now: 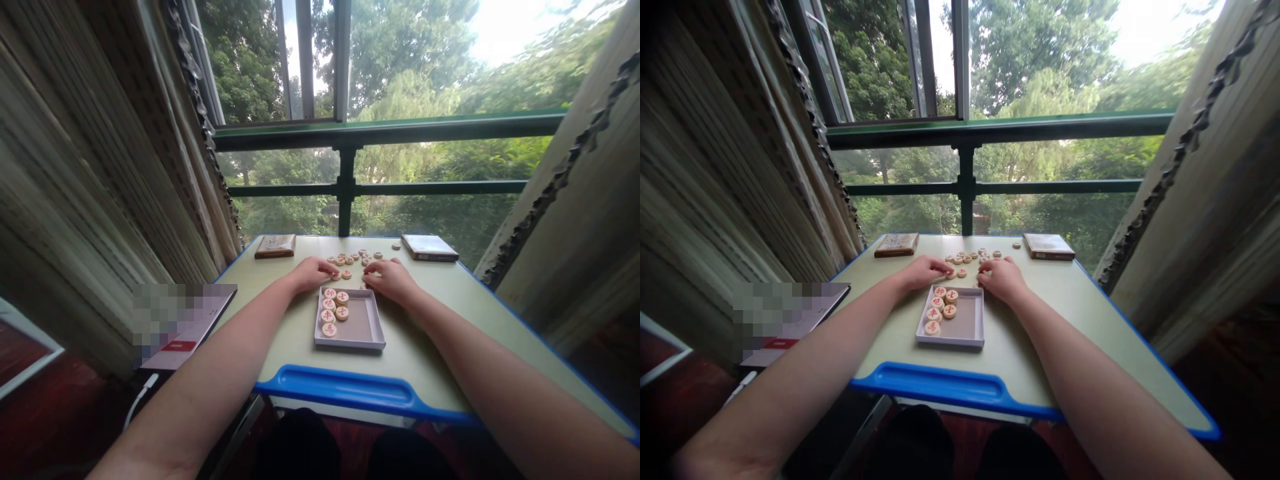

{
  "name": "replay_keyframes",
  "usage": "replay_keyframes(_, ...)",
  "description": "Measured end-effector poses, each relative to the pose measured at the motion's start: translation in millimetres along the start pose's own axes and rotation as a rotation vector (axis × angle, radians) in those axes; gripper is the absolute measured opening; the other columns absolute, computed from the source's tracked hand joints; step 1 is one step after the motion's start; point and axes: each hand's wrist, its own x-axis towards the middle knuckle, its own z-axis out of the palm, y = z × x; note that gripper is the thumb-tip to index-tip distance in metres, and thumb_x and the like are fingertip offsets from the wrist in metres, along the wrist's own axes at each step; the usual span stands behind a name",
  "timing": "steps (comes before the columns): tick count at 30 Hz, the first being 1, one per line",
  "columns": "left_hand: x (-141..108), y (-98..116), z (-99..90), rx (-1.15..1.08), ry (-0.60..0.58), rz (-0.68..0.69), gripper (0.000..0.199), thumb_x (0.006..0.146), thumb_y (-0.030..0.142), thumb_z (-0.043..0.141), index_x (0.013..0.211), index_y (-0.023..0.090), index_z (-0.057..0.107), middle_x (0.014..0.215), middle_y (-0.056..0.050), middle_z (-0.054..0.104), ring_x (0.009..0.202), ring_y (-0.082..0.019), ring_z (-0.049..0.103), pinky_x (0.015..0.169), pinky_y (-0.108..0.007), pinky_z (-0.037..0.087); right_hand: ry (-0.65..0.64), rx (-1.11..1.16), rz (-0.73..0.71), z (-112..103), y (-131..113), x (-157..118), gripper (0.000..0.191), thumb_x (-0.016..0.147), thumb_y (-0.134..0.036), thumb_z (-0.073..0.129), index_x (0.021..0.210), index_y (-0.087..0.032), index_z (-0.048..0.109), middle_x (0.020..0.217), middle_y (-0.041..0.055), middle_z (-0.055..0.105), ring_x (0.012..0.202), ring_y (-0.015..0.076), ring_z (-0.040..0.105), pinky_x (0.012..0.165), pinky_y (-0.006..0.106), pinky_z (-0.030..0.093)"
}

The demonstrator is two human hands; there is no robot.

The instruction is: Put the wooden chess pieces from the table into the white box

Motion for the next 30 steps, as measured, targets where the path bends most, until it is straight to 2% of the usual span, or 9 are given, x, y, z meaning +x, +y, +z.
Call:
replay_keyframes(2, 0, 0, 0.0, -0.008, -0.013, 0.019, 0.022, 0.069, 0.02, 0.058, 0.085, 0.013, 0.073, 0.094, -0.008, 0.071, 0.095, -0.02, 0.061, 0.089, -0.028, 0.044, 0.005, 0.01, 0.045, -1, 0, -1, 0.02, 0.074, -0.032, 0.057, 0.082, -0.021, 0.071, 0.088, 0.0048, 0.071, 0.086, 0.0224, 0.057, 0.082, 0.033, 0.038)
replay_keyframes(7, 1, 0, 1.9, -0.001, 0.033, -0.011, 0.024, 0.071, 0.012, 0.053, 0.087, 0.012, 0.072, 0.096, -0.009, 0.07, 0.093, -0.019, 0.062, 0.09, -0.03, 0.045, 0.084, 0.077, 0.087, -2, -1, -2, 0.03, 0.071, -0.026, 0.059, 0.1, -0.02, 0.067, 0.088, 0.0038, 0.07, 0.088, 0.0211, 0.058, 0.082, 0.031, 0.04)
replay_keyframes(13, 2, -2, 4.6, -0.034, 0.085, -0.034, 0.026, 0.072, 0.011, 0.053, 0.09, 0.012, 0.071, 0.098, -0.009, 0.07, 0.094, -0.019, 0.062, 0.09, -0.03, 0.045, 0.07, 0.207, 0.114, -1, 0, 0, 0.016, 0.072, -0.026, 0.06, 0.083, -0.019, 0.069, 0.085, 0.0045, 0.07, 0.08, 0.0178, 0.061, 0.075, 0.027, 0.044)
replay_keyframes(18, 3, -4, 2.1, 0.017, 0.08, -0.03, 0.025, 0.074, 0.016, 0.053, 0.09, 0.012, 0.071, 0.097, -0.009, 0.07, 0.093, -0.02, 0.062, 0.089, -0.031, 0.045, 0.147, 0.376, 0.104, -6, -9, -5, 0.02, 0.075, -0.032, 0.058, 0.086, -0.017, 0.066, 0.084, 0.0068, 0.067, 0.071, 0.016, 0.059, 0.064, 0.026, 0.045)
replay_keyframes(24, -1, -2, -0.5, -0.011, 0.09, -0.041, 0.024, 0.071, 0.021, 0.056, 0.089, 0.013, 0.07, 0.095, -0.007, 0.07, 0.09, -0.019, 0.063, 0.085, -0.029, 0.046, 0.038, 0.676, 0.047, -16, -17, -14, 0.025, 0.071, -0.038, 0.063, 0.086, -0.018, 0.061, 0.069, 0.0012, 0.063, 0.054, 0.0104, 0.051, 0.046, 0.021, 0.038)
replay_keyframes(27, -2, 0, 0.4, -0.005, 0.118, -0.061, 0.025, 0.071, 0.022, 0.055, 0.089, 0.012, 0.07, 0.091, -0.008, 0.071, 0.086, -0.02, 0.063, 0.081, -0.03, 0.048, 0.037, 0.784, 0.119, -23, -17, -15, 0.022, 0.07, -0.034, 0.065, 0.083, -0.017, 0.061, 0.065, 0.0002, 0.061, 0.051, 0.0091, 0.049, 0.044, 0.021, 0.038)
replay_keyframes(30, -2, 3, 0.9, 0.054, 0.185, -0.009, 0.024, 0.072, 0.019, 0.052, 0.086, 0.013, 0.071, 0.086, -0.007, 0.071, 0.083, -0.019, 0.064, 0.079, -0.029, 0.048, 0.039, 0.925, 0.221, -30, -18, -15, 0.017, 0.069, -0.026, 0.066, 0.082, -0.016, 0.061, 0.072, 0.0039, 0.064, 0.058, 0.0109, 0.057, 0.051, 0.023, 0.046)
